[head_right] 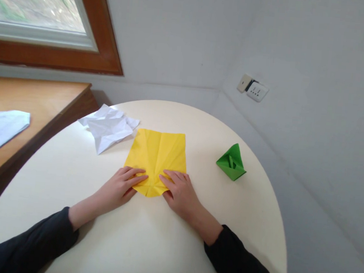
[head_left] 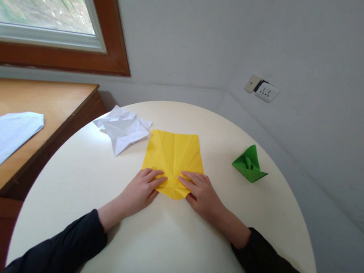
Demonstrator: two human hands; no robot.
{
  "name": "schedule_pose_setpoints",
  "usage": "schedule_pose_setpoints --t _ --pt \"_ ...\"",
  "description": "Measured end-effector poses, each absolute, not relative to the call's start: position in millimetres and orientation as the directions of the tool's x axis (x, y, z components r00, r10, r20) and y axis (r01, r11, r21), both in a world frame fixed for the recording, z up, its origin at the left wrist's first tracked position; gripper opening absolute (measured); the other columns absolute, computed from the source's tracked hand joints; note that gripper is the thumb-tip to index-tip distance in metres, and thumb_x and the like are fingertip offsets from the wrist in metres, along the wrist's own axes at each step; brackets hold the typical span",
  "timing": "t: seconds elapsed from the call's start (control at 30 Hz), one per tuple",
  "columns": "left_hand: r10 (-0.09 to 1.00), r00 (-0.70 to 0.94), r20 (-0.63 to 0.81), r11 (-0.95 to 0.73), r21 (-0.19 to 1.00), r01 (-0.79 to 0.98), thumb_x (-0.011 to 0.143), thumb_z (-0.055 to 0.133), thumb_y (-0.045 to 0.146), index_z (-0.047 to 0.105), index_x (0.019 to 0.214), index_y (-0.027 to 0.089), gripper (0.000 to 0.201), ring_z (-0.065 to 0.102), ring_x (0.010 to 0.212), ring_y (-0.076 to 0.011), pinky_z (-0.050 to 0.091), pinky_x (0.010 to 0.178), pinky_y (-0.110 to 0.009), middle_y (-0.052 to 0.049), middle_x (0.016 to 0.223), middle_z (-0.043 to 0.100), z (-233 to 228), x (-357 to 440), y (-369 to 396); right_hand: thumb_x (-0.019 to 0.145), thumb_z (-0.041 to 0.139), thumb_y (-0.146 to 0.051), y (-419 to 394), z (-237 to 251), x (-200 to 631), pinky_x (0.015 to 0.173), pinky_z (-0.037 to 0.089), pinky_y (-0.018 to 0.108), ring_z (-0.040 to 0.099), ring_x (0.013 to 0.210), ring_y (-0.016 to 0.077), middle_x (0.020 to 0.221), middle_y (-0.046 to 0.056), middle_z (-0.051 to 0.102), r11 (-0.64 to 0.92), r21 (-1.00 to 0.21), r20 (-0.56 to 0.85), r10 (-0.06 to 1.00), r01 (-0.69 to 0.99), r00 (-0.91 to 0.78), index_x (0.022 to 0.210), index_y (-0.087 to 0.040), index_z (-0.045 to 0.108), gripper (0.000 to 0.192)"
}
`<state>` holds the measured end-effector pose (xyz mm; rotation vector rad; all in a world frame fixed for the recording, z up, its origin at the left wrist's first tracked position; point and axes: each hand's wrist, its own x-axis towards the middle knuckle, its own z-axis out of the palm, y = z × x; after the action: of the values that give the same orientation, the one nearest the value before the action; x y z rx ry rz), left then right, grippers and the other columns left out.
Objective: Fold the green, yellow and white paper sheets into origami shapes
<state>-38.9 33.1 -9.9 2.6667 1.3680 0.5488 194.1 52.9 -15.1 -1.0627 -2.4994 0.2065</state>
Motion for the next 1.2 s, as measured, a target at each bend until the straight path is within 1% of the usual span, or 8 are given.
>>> schedule_pose_setpoints --t 0.33,0.43,0.57,0.83,0.9,0.97,1.07,1.2 --pt "0.790 0.469 0.395 -0.607 0.395 0.690 0.086 0.046 0.016 0.066 0.097 0.018 0.023 0.059 0.087 -0.0206 0.048 0.077 -0.035 -0.008 0.094 0.068 -6 -43 33 0.082 0.052 -0.014 55 -20 202 0.081 0.044 0.039 0.057 0.094 0.0221 0.101 0.010 0.064 0.683 -0.428 0.412 0.730 0.591 -0.545 0.095 -0.018 0.068 0.021" --pt "0.817 0.427 0.387 -0.574 0.480 0.663 0.088 0.044 0.022 0.065 0.093 0.019 0.021 0.060 0.084 -0.0190 0.047 0.075 -0.032 -0.007 0.090 0.069 -1 -41 28 0.083 0.057 -0.023 53 -14 201 0.077 0.044 0.035 0.057 0.086 0.0200 0.091 0.008 0.063 0.621 -0.541 0.363 0.781 0.567 -0.508 0.084 -0.017 0.068 0.013" --pt "0.896 0.329 0.297 -0.443 0.611 0.656 0.088 0.044 0.030 0.062 0.077 0.018 0.024 0.058 0.072 -0.0170 0.046 0.067 -0.028 -0.006 0.076 0.065 1 -38 24 0.084 0.057 -0.028 53 -8 199 0.071 0.044 0.031 0.057 0.076 0.0176 0.081 0.005 0.062 0.507 -0.645 0.227 0.842 0.573 -0.489 0.077 -0.017 0.065 0.015" --pt "0.957 0.205 0.204 -0.289 0.634 0.718 0.084 0.045 0.036 0.042 0.056 0.019 0.033 0.044 0.055 -0.0123 0.038 0.061 -0.027 0.002 0.055 0.049 0 -34 26 0.082 0.057 -0.037 55 -2 199 0.065 0.044 0.031 0.057 0.064 0.0173 0.065 0.001 0.062 0.412 -0.572 0.198 0.909 0.709 -0.368 0.062 -0.018 0.058 0.028" --pt "0.960 0.206 0.188 -0.278 0.627 0.728 0.085 0.043 0.036 0.038 0.054 0.019 0.035 0.044 0.055 -0.0123 0.037 0.063 -0.028 0.003 0.054 0.047 2 -34 26 0.082 0.057 -0.038 55 -3 200 0.064 0.046 0.032 0.059 0.063 0.0184 0.068 0.002 0.065 0.386 -0.562 0.201 0.922 0.731 -0.332 0.068 -0.018 0.062 0.025" --pt "0.963 0.210 0.171 -0.270 0.620 0.736 0.086 0.041 0.036 0.036 0.051 0.019 0.038 0.045 0.057 -0.0131 0.036 0.064 -0.030 0.002 0.054 0.046 3 -33 26 0.081 0.057 -0.039 55 -4 202 0.066 0.049 0.034 0.062 0.069 0.0207 0.079 0.005 0.070 0.367 -0.567 0.214 0.930 0.737 -0.298 0.086 -0.018 0.066 0.023" --pt "0.973 0.195 0.124 -0.231 0.599 0.767 0.087 0.040 0.036 0.036 0.050 0.019 0.040 0.048 0.063 -0.0157 0.035 0.068 -0.033 0.001 0.053 0.046 4 -32 26 0.081 0.057 -0.037 55 -7 203 0.075 0.051 0.036 0.066 0.083 0.0230 0.103 0.008 0.069 0.367 -0.575 0.223 0.930 0.732 -0.291 0.114 -0.019 0.059 0.037" --pt "0.981 0.167 0.096 -0.193 0.528 0.827 0.088 0.041 0.034 0.043 0.052 0.017 0.039 0.050 0.075 -0.0197 0.032 0.073 -0.038 -0.002 0.064 0.054 2 -32 26 0.081 0.058 -0.033 55 -9 202 0.076 0.052 0.037 0.066 0.085 0.0243 0.107 0.009 0.068 0.372 -0.490 0.212 0.928 0.788 -0.306 0.125 -0.019 0.051 0.046"
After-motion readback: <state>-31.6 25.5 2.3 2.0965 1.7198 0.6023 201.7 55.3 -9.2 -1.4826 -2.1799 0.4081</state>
